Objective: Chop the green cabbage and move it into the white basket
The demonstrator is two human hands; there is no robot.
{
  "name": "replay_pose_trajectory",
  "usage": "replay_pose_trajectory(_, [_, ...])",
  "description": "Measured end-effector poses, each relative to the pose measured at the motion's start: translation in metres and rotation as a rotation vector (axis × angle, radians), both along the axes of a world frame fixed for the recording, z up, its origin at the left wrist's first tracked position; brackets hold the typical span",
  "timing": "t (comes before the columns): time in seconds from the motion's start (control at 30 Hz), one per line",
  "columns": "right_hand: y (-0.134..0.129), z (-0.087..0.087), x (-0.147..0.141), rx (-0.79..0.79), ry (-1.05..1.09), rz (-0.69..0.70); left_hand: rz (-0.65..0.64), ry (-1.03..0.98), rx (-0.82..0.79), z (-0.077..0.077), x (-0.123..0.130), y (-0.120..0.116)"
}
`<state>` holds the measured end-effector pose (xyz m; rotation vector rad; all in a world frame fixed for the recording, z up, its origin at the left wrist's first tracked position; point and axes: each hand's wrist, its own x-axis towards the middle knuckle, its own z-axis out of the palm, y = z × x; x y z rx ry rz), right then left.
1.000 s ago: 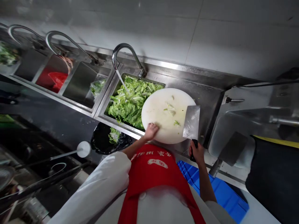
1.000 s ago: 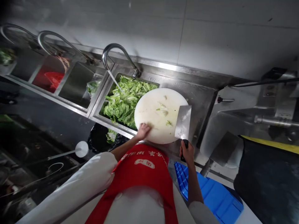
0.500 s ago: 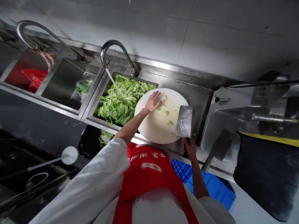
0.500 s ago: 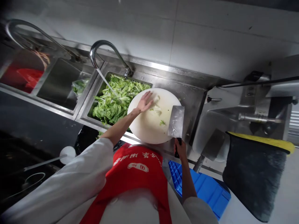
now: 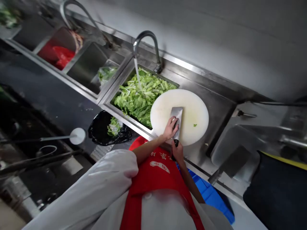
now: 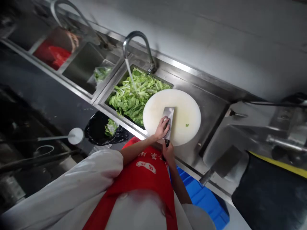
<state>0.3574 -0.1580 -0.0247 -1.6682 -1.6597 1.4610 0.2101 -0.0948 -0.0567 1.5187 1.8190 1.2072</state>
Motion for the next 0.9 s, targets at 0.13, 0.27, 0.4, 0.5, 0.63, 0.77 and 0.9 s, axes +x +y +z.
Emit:
replay_pose_trajectory(0.13, [-0.01,0.015,-0.085,-0.004,0.082,0.418,0.431,0.096,0.063,0.02,-0.098,-0.072])
replay_pose_trajectory(0.27, [-0.029,0.053,-0.178,0.049,0.109,0.821,0.908,0.285,0.059,0.042,-0.228,-0.173])
replay_pose_trajectory(0.4, [-0.049,0.091,-0.205,0.193,0.062,0.809,1.252,0.239,-0.509,0.051,-0.341,-0.272])
replay_pose_trajectory(0.5, [-0.042,0.094,-0.176,0.301,-0.071,0.557,1.29,0.123,-0.79,0.044,-0.395,-0.318])
replay_pose_trajectory(0.63, [-0.012,0.057,-0.131,0.469,-0.495,0.168,1.108,0.074,-0.712,0.02,-0.453,-0.322])
replay_pose_trajectory(0.77, [0.0,0.015,-0.121,0.372,-0.802,0.012,0.929,0.041,-0.566,-0.001,-0.537,-0.273])
replay_pose_trajectory(0.9, [-0.012,0.003,-0.148,0.424,-0.869,-0.132,0.793,0.087,-0.427,0.001,-0.637,-0.213])
